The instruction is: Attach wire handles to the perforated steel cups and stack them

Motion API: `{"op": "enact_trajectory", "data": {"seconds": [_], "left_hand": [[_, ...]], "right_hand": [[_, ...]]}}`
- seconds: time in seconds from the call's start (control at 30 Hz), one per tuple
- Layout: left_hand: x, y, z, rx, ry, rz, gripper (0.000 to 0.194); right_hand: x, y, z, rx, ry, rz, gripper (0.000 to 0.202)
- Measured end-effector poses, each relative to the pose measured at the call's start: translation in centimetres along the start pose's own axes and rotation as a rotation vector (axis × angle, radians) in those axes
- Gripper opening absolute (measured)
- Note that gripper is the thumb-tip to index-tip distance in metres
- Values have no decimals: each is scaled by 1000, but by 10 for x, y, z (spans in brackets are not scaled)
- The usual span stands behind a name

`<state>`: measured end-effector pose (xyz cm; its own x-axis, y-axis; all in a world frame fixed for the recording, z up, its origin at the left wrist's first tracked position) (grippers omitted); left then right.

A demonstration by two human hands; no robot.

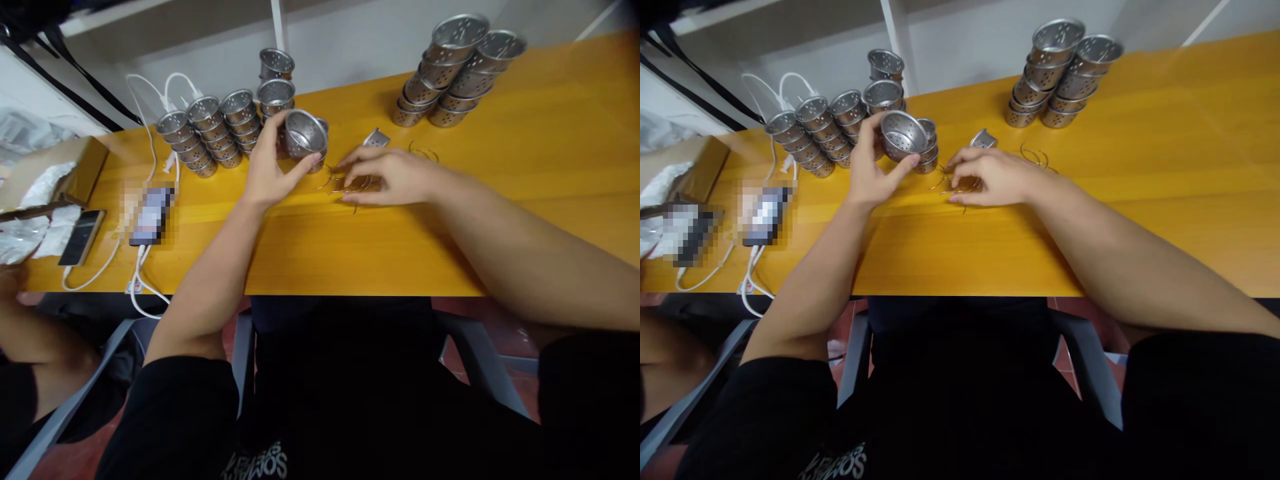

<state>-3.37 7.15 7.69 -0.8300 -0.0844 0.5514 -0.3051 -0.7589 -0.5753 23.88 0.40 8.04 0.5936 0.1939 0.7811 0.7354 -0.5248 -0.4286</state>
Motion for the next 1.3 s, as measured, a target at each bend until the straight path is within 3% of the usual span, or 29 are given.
{"op": "enact_trajectory", "data": {"seconds": [0.13, 0.3, 0.37, 0.47, 0.57, 0.73, 0.87, 1.03, 1.3], "left_hand": [[-9, -2, -20, 46, 45, 126, 109], [-31, -6, -27, 81, 39, 85, 107], [-35, -7, -26, 80, 58, 75, 108], [-31, -8, -29, 95, 135, 110, 105], [-24, -10, -32, 110, 218, 149, 100], [-18, -13, -40, 139, 188, 172, 109], [-27, -13, -50, 165, 211, 114, 114], [-40, -11, -54, 159, 193, 24, 110], [-44, -9, -66, 167, 239, -7, 103]], "right_hand": [[-8, 1, 14, -56, 62, -45, 31], [-6, 0, 12, -120, 98, 46, 38], [-8, 0, 15, -157, 91, 111, 60], [-16, -4, 20, -93, 27, 203, 108], [-28, -10, 26, -6, -37, 195, 130], [-34, -14, 29, 8, -84, 157, 133], [-33, -15, 23, -4, -101, 170, 131], [-29, -19, 18, -32, -77, 185, 135], [-20, -20, 8, -13, -48, 209, 119]]}}
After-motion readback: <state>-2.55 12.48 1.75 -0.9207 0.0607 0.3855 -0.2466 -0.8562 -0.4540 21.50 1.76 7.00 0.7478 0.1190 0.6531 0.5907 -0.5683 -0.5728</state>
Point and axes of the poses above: each hand's wrist, its own y-axis away from the middle knuckle, its own x-axis out of the back of the hand, z = x × y, the point moved 8 cm from there along -y, towards the middle knuckle, and after that the axes turned 10 degrees about x, right-handed, at the moved point
